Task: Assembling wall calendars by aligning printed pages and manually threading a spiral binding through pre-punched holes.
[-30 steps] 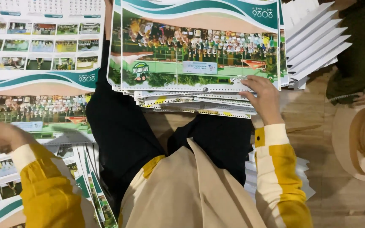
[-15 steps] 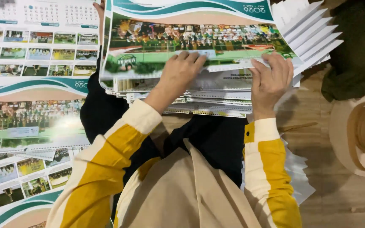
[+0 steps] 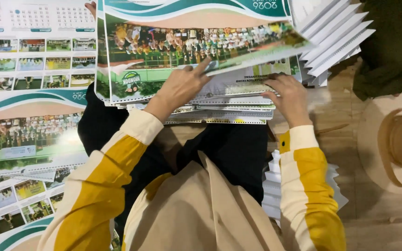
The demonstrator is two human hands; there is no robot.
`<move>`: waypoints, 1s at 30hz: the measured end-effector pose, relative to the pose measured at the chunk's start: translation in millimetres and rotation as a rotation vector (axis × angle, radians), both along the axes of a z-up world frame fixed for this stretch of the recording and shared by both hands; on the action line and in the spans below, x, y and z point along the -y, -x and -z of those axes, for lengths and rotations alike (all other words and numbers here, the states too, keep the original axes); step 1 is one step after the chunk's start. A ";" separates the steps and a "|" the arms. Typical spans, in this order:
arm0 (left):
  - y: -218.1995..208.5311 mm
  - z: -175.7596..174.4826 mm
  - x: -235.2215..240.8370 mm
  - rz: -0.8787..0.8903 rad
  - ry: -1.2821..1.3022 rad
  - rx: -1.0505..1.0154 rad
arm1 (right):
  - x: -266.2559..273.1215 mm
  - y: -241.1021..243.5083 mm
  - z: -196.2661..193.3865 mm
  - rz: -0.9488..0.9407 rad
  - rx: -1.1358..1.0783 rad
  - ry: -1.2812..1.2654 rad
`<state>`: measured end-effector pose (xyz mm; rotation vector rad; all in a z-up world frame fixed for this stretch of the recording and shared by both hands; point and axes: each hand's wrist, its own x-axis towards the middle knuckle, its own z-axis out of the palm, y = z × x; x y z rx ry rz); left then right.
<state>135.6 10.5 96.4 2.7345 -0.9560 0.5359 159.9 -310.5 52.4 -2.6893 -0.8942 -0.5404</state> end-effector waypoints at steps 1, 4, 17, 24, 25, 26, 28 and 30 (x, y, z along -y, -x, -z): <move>-2.4 12.2 2.9 0.003 -0.027 0.005 | 6.4 -2.8 1.1 0.021 -0.024 0.055; -1.5 20.8 7.5 0.008 -0.044 -0.015 | 11.4 -6.4 -10.4 0.043 -0.063 0.136; -15.2 32.1 11.4 -0.018 -0.067 -0.150 | 9.0 -16.7 -26.4 0.073 -0.076 0.281; -6.9 20.2 5.4 -0.020 -0.022 0.082 | -8.2 -18.0 -52.2 0.075 0.487 0.059; -7.8 17.0 2.5 -0.021 -0.059 0.046 | -15.2 -15.7 -55.5 0.089 0.601 -0.085; -8.6 13.8 -0.6 -0.022 -0.097 0.009 | -22.4 -13.2 -58.7 0.100 0.715 -0.229; -7.6 9.8 -3.8 -0.049 -0.041 0.055 | -7.4 -19.9 -19.9 -0.006 0.530 -0.181; 0.3 -10.7 -4.4 -0.072 0.016 0.101 | -5.9 -14.8 -7.8 -0.110 0.345 -0.127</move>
